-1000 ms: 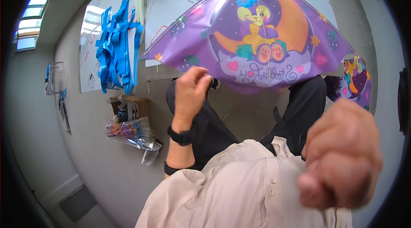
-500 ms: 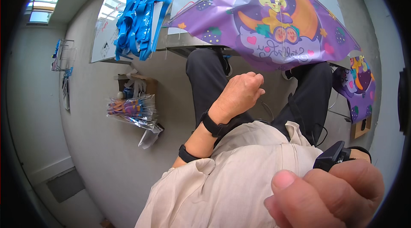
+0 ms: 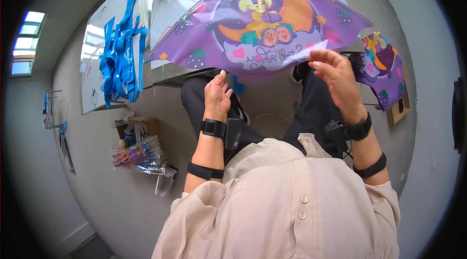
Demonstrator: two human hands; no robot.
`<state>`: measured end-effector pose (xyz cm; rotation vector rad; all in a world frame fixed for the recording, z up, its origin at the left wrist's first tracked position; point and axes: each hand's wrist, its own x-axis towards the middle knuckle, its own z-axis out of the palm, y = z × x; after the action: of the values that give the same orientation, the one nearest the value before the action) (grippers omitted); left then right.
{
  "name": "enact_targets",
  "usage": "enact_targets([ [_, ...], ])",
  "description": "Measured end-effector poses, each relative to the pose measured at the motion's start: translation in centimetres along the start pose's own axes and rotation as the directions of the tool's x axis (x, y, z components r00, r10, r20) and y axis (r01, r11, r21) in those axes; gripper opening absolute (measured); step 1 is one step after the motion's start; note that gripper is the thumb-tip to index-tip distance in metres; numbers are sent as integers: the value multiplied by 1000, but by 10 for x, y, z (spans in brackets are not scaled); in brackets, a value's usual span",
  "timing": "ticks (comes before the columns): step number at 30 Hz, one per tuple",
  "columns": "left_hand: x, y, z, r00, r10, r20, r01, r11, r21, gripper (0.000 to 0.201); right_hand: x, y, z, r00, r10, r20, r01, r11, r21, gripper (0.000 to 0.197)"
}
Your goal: Assembling a character-themed kite by attaching strings and plastic tails.
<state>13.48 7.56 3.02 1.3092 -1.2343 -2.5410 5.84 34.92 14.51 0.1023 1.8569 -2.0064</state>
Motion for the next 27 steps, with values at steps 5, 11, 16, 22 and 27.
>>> enact_targets([
  [5,24,-10,32,972,-234,-12,231,966,-117,63,25,70,12,897,422,-133,-311,816,488,27],
  [11,10,-15,46,987,-128,93,139,982,-126,11,21,82,44,853,-515,78,391,534,-750,73],
  [16,0,-16,47,973,-107,205,144,973,-177,10,8,50,79,735,-525,428,509,11,-861,89],
  [22,7,-6,48,977,14,214,60,940,-336,15,44,79,75,692,-492,528,507,-189,-841,46],
  [27,46,53,9,987,125,100,-48,826,-562,41,40,76,66,627,-440,643,698,-48,-714,32],
])
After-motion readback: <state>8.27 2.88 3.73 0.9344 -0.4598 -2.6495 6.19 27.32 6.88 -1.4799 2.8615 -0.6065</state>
